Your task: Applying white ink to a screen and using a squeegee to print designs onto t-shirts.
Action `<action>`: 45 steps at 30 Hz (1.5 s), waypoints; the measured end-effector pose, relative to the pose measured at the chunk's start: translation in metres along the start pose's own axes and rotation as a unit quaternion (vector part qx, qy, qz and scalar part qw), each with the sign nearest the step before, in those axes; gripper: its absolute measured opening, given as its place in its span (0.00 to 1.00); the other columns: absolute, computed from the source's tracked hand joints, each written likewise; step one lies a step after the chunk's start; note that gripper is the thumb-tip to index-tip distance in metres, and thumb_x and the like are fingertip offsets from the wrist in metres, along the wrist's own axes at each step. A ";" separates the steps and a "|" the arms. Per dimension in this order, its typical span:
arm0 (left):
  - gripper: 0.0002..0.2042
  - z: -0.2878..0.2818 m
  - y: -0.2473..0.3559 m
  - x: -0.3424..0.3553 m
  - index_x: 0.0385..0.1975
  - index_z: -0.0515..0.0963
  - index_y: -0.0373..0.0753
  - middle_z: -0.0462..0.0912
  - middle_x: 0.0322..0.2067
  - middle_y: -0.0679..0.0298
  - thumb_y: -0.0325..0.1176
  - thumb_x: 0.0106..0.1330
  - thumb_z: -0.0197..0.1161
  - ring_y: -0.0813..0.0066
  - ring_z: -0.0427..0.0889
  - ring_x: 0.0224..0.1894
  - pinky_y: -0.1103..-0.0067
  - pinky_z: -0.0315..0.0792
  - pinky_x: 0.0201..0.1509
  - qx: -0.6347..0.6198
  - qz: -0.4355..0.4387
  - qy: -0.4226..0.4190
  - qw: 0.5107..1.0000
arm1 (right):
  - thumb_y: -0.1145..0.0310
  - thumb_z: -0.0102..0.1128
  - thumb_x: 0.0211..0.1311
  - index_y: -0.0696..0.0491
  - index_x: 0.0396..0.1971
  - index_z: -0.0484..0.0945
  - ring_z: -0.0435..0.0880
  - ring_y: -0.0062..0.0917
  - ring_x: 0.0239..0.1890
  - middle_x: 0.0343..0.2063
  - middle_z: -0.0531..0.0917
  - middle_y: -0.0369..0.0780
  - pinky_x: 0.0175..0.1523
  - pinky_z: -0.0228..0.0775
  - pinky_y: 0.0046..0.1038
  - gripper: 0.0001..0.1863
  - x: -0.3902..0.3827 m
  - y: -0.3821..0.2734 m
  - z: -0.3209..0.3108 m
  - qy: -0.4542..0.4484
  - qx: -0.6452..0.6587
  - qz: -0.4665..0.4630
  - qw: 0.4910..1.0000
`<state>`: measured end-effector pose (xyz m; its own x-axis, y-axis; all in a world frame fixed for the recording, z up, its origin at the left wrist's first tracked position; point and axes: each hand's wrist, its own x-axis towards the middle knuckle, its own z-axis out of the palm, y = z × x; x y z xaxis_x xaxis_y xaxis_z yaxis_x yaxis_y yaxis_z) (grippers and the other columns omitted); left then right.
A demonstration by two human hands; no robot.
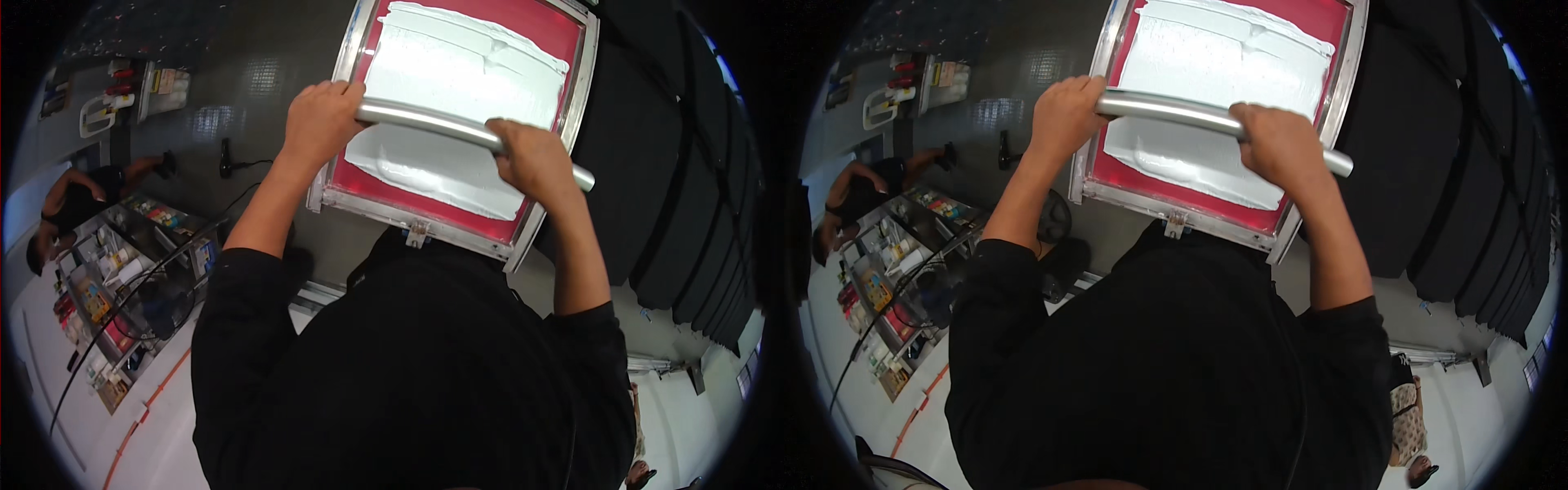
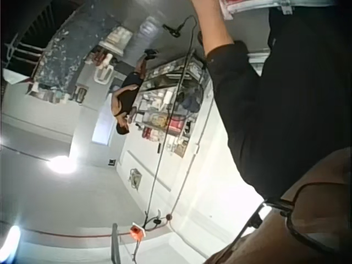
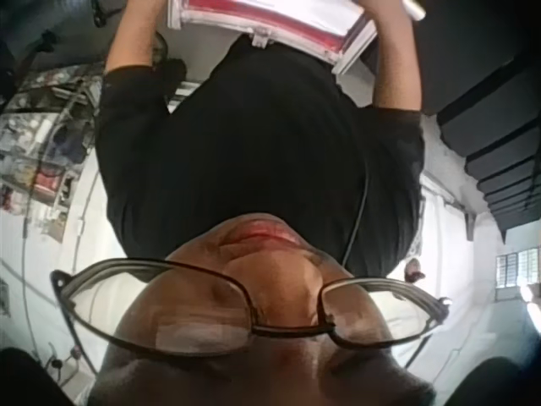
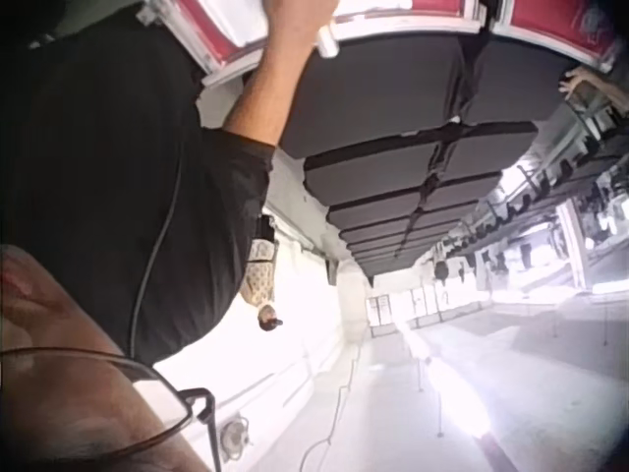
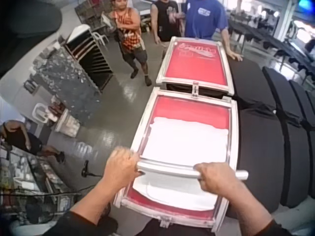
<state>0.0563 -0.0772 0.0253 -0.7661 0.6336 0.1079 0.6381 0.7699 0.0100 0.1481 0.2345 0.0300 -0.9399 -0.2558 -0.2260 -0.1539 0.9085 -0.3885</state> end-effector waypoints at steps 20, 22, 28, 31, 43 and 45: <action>0.16 0.057 -0.021 -0.105 0.36 0.84 0.44 0.85 0.35 0.58 0.35 0.46 0.78 0.52 0.84 0.42 0.61 0.79 0.46 -0.127 -0.012 -0.247 0.961 | 0.71 0.71 0.46 0.54 0.37 0.85 0.86 0.46 0.39 0.34 0.86 0.49 0.47 0.78 0.42 0.14 -0.140 -0.023 0.099 0.036 0.065 0.218 0.973; 0.13 0.055 -0.029 -0.089 0.34 0.84 0.44 0.86 0.34 0.55 0.39 0.50 0.77 0.50 0.85 0.40 0.61 0.79 0.45 -0.149 -0.039 -0.243 0.958 | 0.70 0.70 0.48 0.54 0.36 0.86 0.87 0.45 0.37 0.33 0.86 0.50 0.45 0.79 0.41 0.13 -0.126 -0.016 0.081 0.014 0.060 0.228 0.972; 0.06 0.054 -0.024 -0.117 0.26 0.79 0.41 0.82 0.28 0.56 0.28 0.48 0.68 0.51 0.83 0.35 0.59 0.77 0.41 -0.206 0.000 -0.058 0.977 | 0.73 0.70 0.46 0.54 0.34 0.85 0.86 0.44 0.37 0.33 0.86 0.46 0.45 0.78 0.39 0.12 -0.140 -0.021 0.082 0.120 0.016 0.183 0.976; 0.05 0.061 -0.012 -0.147 0.25 0.78 0.40 0.81 0.27 0.58 0.25 0.48 0.64 0.54 0.83 0.34 0.63 0.76 0.42 -0.181 0.024 -0.050 0.982 | 0.76 0.70 0.42 0.51 0.38 0.84 0.84 0.40 0.41 0.38 0.86 0.41 0.50 0.74 0.38 0.18 -0.164 -0.033 0.117 0.122 0.000 0.201 0.972; 0.04 0.089 -0.001 -0.177 0.27 0.77 0.40 0.79 0.28 0.60 0.24 0.51 0.61 0.59 0.82 0.35 0.66 0.77 0.41 -0.177 0.001 -0.020 0.984 | 0.79 0.66 0.38 0.53 0.36 0.82 0.83 0.38 0.40 0.34 0.84 0.41 0.51 0.70 0.40 0.18 -0.185 -0.036 0.165 0.129 0.004 0.226 0.966; 0.07 0.090 0.000 -0.183 0.30 0.80 0.39 0.81 0.30 0.60 0.24 0.52 0.61 0.59 0.83 0.37 0.66 0.78 0.45 -0.178 -0.030 -0.064 0.981 | 0.78 0.66 0.42 0.52 0.36 0.82 0.84 0.35 0.41 0.33 0.84 0.40 0.54 0.70 0.42 0.16 -0.188 -0.041 0.174 0.143 -0.039 0.250 0.957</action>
<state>0.1899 -0.1858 -0.0842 -0.7919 0.6099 -0.0299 0.5600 0.7449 0.3626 0.3841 0.1875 -0.0669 -0.9451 0.3085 -0.1082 0.3255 0.9182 -0.2258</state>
